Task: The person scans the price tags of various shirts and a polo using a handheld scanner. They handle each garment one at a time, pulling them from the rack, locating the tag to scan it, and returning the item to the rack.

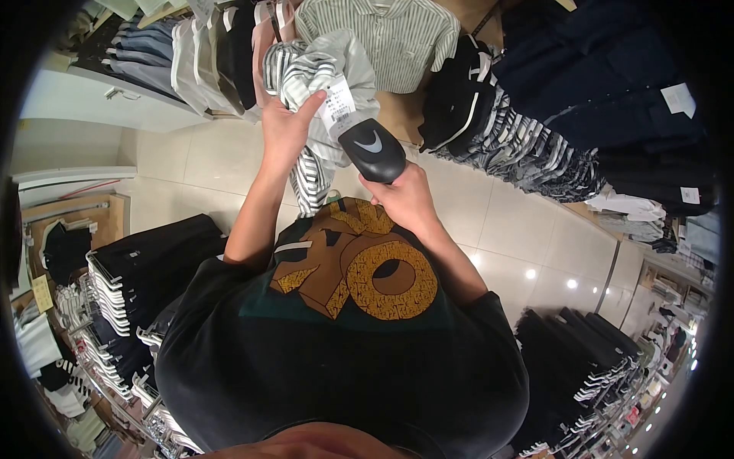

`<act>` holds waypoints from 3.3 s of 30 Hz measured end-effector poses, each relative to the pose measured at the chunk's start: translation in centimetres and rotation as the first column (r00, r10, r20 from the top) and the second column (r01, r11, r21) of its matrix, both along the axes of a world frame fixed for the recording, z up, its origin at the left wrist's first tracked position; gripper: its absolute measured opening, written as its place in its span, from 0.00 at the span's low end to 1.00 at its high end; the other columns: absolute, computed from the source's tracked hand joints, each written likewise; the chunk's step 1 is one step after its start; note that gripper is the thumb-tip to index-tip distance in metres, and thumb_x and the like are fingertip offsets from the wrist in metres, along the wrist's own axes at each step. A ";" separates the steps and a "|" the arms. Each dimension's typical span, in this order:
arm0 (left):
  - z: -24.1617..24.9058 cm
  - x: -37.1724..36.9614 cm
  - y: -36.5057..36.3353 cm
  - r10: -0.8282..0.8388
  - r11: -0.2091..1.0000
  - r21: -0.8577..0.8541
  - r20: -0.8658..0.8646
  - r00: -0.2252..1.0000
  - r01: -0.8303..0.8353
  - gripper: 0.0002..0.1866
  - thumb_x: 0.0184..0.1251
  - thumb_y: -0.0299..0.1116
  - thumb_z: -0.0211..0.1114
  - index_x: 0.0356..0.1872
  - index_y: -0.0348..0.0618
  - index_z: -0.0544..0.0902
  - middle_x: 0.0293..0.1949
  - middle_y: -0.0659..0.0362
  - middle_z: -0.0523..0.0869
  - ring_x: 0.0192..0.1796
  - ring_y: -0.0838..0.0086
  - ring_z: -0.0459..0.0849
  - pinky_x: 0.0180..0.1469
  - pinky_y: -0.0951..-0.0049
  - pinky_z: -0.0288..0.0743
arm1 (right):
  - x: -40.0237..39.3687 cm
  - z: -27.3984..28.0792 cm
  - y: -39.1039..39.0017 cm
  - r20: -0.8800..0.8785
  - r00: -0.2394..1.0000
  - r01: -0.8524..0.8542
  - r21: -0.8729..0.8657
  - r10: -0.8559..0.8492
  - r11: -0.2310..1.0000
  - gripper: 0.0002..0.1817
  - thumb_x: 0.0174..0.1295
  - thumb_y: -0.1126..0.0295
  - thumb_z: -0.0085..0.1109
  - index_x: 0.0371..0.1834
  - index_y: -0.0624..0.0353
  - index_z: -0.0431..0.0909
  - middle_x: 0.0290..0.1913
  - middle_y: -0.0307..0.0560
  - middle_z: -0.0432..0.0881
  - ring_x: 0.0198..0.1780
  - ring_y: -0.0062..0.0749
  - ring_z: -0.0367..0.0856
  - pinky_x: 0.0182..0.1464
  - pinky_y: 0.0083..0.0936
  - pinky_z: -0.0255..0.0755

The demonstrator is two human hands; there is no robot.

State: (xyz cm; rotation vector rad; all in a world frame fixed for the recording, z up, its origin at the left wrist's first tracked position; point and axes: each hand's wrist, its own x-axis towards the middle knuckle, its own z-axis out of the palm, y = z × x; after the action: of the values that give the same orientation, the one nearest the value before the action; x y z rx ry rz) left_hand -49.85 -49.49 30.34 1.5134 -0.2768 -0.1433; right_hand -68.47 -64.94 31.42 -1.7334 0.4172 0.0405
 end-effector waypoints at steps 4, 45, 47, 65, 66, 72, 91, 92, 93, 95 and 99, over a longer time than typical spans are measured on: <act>0.0 0.0 -0.1 -0.006 1.000 0.012 0.022 1.000 0.005 0.12 0.69 0.30 0.77 0.43 0.28 0.89 0.39 0.56 0.95 0.40 0.80 0.89 0.45 0.74 0.81 | -0.1 0.2 0.0 0.005 1.000 -0.004 0.003 0.004 1.000 0.09 0.68 0.74 0.72 0.47 0.67 0.87 0.33 0.37 0.87 0.25 0.18 0.82 0.29 0.22 0.79; 14.7 -2.6 2.4 -0.880 0.458 0.592 0.197 0.432 0.663 0.06 0.68 0.20 0.71 0.42 0.40 0.91 0.41 0.59 0.92 0.47 0.68 0.89 0.51 0.67 0.81 | -1.3 8.2 -15.5 0.629 0.745 0.338 -0.065 -0.225 0.939 0.22 0.64 0.82 0.72 0.62 0.70 0.82 0.55 0.49 0.90 0.55 0.30 0.88 0.61 0.27 0.80; 15.2 -3.2 2.0 -0.893 0.451 0.570 0.292 0.343 0.687 0.07 0.66 0.19 0.71 0.40 0.41 0.92 0.39 0.59 0.92 0.46 0.67 0.89 0.49 0.67 0.80 | -1.4 9.4 -15.4 0.657 0.753 0.092 -0.174 0.046 0.981 0.29 0.62 0.83 0.74 0.68 0.69 0.78 0.65 0.52 0.86 0.67 0.34 0.83 0.72 0.31 0.72; 1.9 11.0 -9.5 -0.306 0.920 0.391 0.722 0.620 -0.001 0.17 0.73 0.19 0.64 0.60 0.44 0.77 0.56 0.47 0.85 0.61 0.46 0.83 0.61 0.57 0.79 | 13.7 -0.1 -21.2 0.460 0.881 0.322 -0.405 -0.114 0.855 0.16 0.55 0.73 0.76 0.45 0.69 0.86 0.42 0.62 0.92 0.48 0.50 0.93 0.51 0.36 0.81; 0.4 13.3 -10.3 -0.226 0.939 0.342 0.682 0.696 -0.031 0.20 0.72 0.20 0.64 0.63 0.42 0.75 0.60 0.44 0.83 0.65 0.44 0.81 0.64 0.55 0.78 | 15.5 -0.8 -21.4 0.485 0.866 0.351 -0.415 -0.122 0.840 0.16 0.54 0.72 0.76 0.44 0.69 0.87 0.41 0.62 0.92 0.48 0.52 0.93 0.50 0.37 0.82; -3.1 21.2 -12.6 -0.265 0.908 0.416 0.660 0.703 -0.049 0.31 0.71 0.19 0.62 0.74 0.44 0.69 0.64 0.39 0.79 0.66 0.36 0.78 0.65 0.48 0.77 | 22.8 -6.7 -21.4 0.406 0.876 0.442 -0.457 -0.261 0.772 0.18 0.56 0.69 0.79 0.45 0.69 0.87 0.41 0.59 0.93 0.47 0.44 0.94 0.50 0.35 0.82; -9.7 23.3 -15.1 -0.294 0.846 0.510 0.691 0.661 -0.157 0.34 0.64 0.18 0.63 0.74 0.36 0.70 0.67 0.36 0.75 0.71 0.39 0.72 0.76 0.47 0.64 | 18.7 -4.3 -20.0 0.423 0.786 0.591 -0.301 -0.451 0.748 0.17 0.57 0.70 0.73 0.49 0.64 0.85 0.45 0.62 0.90 0.48 0.60 0.90 0.53 0.39 0.82; -10.6 23.0 -14.9 -0.235 0.797 0.526 0.721 0.652 -0.295 0.38 0.64 0.21 0.65 0.77 0.33 0.64 0.71 0.34 0.71 0.74 0.39 0.68 0.78 0.47 0.60 | 17.1 -3.9 -20.3 0.409 0.789 0.581 -0.255 -0.458 0.773 0.18 0.57 0.70 0.74 0.49 0.65 0.85 0.45 0.60 0.91 0.47 0.54 0.91 0.52 0.37 0.82; -11.4 22.4 -14.7 -0.178 0.730 0.535 0.750 0.637 -0.426 0.43 0.64 0.24 0.67 0.80 0.30 0.58 0.75 0.33 0.68 0.78 0.39 0.65 0.81 0.47 0.57 | 15.5 -3.0 -20.3 0.391 0.795 0.567 -0.209 -0.464 0.797 0.19 0.57 0.70 0.75 0.50 0.65 0.85 0.44 0.58 0.91 0.46 0.48 0.92 0.51 0.36 0.82; -12.1 20.0 -14.2 -0.168 0.603 0.609 0.728 0.665 -0.515 0.46 0.65 0.27 0.68 0.81 0.27 0.53 0.77 0.31 0.65 0.81 0.39 0.61 0.82 0.48 0.54 | 12.2 -3.5 -20.7 0.386 0.799 0.562 -0.210 -0.460 0.800 0.18 0.59 0.70 0.77 0.50 0.65 0.86 0.43 0.51 0.92 0.44 0.36 0.90 0.50 0.31 0.81; -17.3 18.1 -15.0 0.248 0.478 0.725 0.430 0.868 -0.495 0.53 0.69 0.31 0.68 0.83 0.24 0.41 0.80 0.25 0.56 0.83 0.38 0.57 0.84 0.52 0.53 | 4.7 -4.3 -22.9 0.301 0.857 0.488 -0.207 -0.419 0.848 0.18 0.61 0.73 0.79 0.52 0.66 0.86 0.43 0.44 0.93 0.42 0.23 0.88 0.47 0.26 0.81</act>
State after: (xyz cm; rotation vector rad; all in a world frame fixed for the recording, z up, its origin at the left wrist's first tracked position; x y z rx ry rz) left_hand -31.80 -64.51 13.02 2.5267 -0.0611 0.3619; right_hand -63.73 -87.83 27.13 -1.8404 0.6681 -0.6016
